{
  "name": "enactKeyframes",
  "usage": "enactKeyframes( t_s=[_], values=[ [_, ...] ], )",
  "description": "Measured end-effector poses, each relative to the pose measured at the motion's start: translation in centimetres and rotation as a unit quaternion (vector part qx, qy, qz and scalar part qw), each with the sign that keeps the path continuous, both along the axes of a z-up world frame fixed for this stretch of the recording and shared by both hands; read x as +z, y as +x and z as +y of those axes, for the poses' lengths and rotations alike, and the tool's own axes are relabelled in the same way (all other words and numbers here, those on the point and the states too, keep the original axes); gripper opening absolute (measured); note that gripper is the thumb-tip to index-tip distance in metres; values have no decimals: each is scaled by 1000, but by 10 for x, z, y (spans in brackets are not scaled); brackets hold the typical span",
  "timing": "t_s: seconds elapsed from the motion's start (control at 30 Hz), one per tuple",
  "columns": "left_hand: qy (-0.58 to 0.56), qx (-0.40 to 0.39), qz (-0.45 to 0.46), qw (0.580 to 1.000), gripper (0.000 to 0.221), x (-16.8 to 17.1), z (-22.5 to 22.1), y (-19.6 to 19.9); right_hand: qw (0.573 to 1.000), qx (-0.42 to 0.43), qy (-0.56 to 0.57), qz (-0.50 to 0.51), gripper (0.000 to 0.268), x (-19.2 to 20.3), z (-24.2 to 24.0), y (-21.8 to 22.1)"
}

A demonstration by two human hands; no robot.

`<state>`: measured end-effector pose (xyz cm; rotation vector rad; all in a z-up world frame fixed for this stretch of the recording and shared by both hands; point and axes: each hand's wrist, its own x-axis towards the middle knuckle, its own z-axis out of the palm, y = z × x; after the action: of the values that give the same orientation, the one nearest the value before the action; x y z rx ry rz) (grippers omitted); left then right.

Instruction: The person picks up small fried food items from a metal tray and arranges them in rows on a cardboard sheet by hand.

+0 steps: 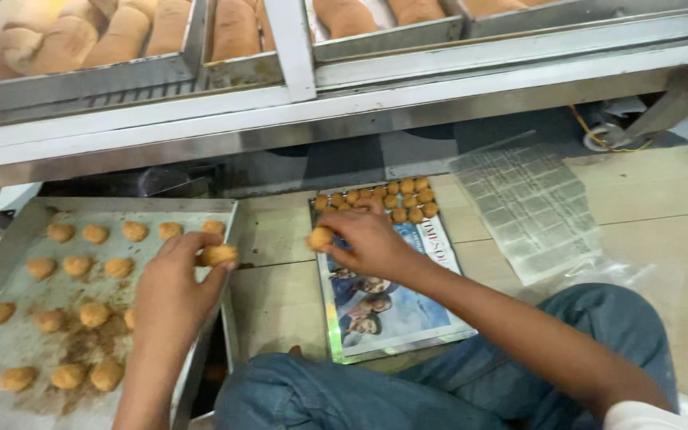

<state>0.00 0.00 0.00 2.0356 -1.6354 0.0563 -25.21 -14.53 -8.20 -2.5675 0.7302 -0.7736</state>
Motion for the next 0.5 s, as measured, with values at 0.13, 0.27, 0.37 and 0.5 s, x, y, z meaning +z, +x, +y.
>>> enactKeyframes(
  t_s=[0.13,0.27,0.37,0.5],
  values=[
    [-37,-181,136,973,36,-78,-91,-99,985,-143,35,89,36,-59,-59,-123],
    [55,-175,151,971,32,-151,-165,-201,946,-277,122,119,30,-112,-87,-160],
    [53,-148,146,977,24,-206,-186,-231,964,-249,51,76,26,-146,-100,-158],
    [67,-100,116,986,23,-247,-207,-250,953,-275,36,122,22,-164,-104,-148]
  ],
)
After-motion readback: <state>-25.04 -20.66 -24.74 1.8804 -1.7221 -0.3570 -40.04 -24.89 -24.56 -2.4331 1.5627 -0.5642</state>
